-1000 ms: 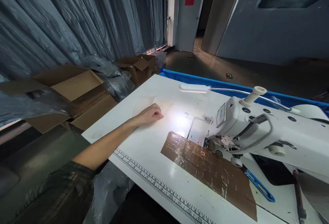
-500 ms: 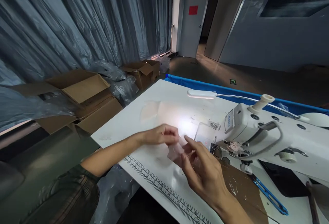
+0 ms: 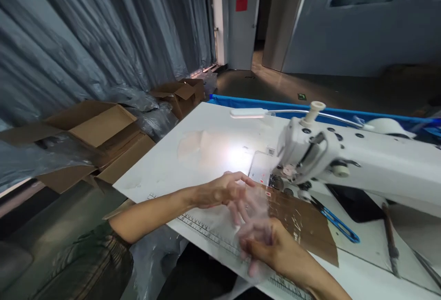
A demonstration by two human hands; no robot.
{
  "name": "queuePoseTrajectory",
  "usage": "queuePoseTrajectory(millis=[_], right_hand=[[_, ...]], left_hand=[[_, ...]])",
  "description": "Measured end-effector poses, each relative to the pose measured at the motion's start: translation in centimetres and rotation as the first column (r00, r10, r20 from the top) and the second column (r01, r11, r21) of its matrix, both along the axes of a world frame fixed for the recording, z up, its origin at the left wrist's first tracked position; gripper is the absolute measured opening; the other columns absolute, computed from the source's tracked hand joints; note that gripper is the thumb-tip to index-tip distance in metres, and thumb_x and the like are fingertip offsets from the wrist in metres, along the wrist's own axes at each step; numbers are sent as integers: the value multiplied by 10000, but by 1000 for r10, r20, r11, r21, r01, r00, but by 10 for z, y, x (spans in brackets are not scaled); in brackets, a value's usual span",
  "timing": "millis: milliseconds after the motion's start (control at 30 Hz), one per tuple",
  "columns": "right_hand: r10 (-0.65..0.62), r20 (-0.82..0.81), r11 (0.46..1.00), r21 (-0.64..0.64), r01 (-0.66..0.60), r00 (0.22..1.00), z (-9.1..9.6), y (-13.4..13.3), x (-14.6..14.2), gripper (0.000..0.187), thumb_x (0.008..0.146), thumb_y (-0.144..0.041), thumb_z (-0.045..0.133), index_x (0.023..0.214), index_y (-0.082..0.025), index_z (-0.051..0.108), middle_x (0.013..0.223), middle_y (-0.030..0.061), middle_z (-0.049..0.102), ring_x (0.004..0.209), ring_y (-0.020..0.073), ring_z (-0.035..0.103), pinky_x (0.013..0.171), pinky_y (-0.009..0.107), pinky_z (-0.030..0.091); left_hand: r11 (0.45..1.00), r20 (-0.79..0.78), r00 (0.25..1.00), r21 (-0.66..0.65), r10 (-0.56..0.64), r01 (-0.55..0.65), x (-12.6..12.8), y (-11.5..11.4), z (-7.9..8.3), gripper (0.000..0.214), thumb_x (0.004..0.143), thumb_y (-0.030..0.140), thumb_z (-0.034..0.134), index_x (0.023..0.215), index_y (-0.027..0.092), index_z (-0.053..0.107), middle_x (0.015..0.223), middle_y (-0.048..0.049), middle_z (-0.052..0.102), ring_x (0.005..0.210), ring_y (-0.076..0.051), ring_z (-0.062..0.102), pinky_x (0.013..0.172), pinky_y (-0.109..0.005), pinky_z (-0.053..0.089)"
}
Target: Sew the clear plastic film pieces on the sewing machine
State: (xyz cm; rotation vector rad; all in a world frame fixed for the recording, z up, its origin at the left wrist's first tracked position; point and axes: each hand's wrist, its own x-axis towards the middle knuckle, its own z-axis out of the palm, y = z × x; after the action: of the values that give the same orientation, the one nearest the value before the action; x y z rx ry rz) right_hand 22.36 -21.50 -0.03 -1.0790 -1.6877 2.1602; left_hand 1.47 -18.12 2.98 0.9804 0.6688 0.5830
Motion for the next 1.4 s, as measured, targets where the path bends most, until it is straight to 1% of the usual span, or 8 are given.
queuePoseTrajectory(millis=[167,333,533,667,767,933,1067,1400], right_hand=[[57,47,987,-152,-49,997,1,9,12,442,727,-513,762,974,-167,640,756,39,716,537,147,659,465,236,480],[-197,214,976,130,172,957,3,37,44,426,758,-474,711,1051,-171,652,706,21,695,608,174,667,520,276,500],[-568,470,723,677,137,675,-4,68,54,253,790,-446,642,705,-208,631,636,34,644,588,189,581,518,306,396],[-557,403,704,693,155,726,-14,71,61,272,772,-489,669,750,-222,629,647,4,615,597,177,555,520,298,389],[-535,298,745,607,275,791,-16,64,64,253,774,-468,695,775,-224,630,590,-32,529,547,141,490,494,285,383],[-459,73,860,285,423,885,-5,49,41,313,783,-491,721,913,-211,669,586,-35,567,528,130,537,471,268,449],[-268,-56,942,192,274,962,1,41,25,485,792,-492,721,1173,-201,650,958,53,731,838,204,700,702,336,597],[-242,208,239,959,-149,948,-27,41,29,339,912,-242,527,1211,-214,685,1091,143,638,1043,280,591,885,506,531]], left_hand=[[982,-279,956,137,-88,131,-7,12,-11,685,713,364,838,1261,148,489,775,-22,679,586,-125,652,540,-222,493],[922,-444,888,382,122,65,-13,32,-20,400,850,263,663,1195,149,495,781,-4,662,603,-125,657,525,-222,523],[417,-494,648,863,579,286,-8,44,-38,323,895,204,579,1203,126,526,947,-77,667,782,-176,646,652,-303,541],[193,-388,603,911,697,363,-8,40,-40,187,929,228,542,1055,121,631,984,-114,660,838,-207,615,653,-327,518],[338,-415,757,902,505,269,-5,29,-33,211,963,279,520,916,136,668,802,-55,657,670,-135,579,580,-262,489],[837,-419,884,545,209,60,1,17,-22,402,980,494,469,1088,131,602,782,-47,660,611,-121,627,496,-222,505],[960,-412,903,280,119,1,-3,20,-22,572,946,646,402,1080,112,556,789,-62,645,600,-152,667,479,-248,540],[829,-541,761,559,358,7,-5,23,-30,369,878,277,634,1205,156,513,744,22,645,520,-91,596,496,-213,510]])
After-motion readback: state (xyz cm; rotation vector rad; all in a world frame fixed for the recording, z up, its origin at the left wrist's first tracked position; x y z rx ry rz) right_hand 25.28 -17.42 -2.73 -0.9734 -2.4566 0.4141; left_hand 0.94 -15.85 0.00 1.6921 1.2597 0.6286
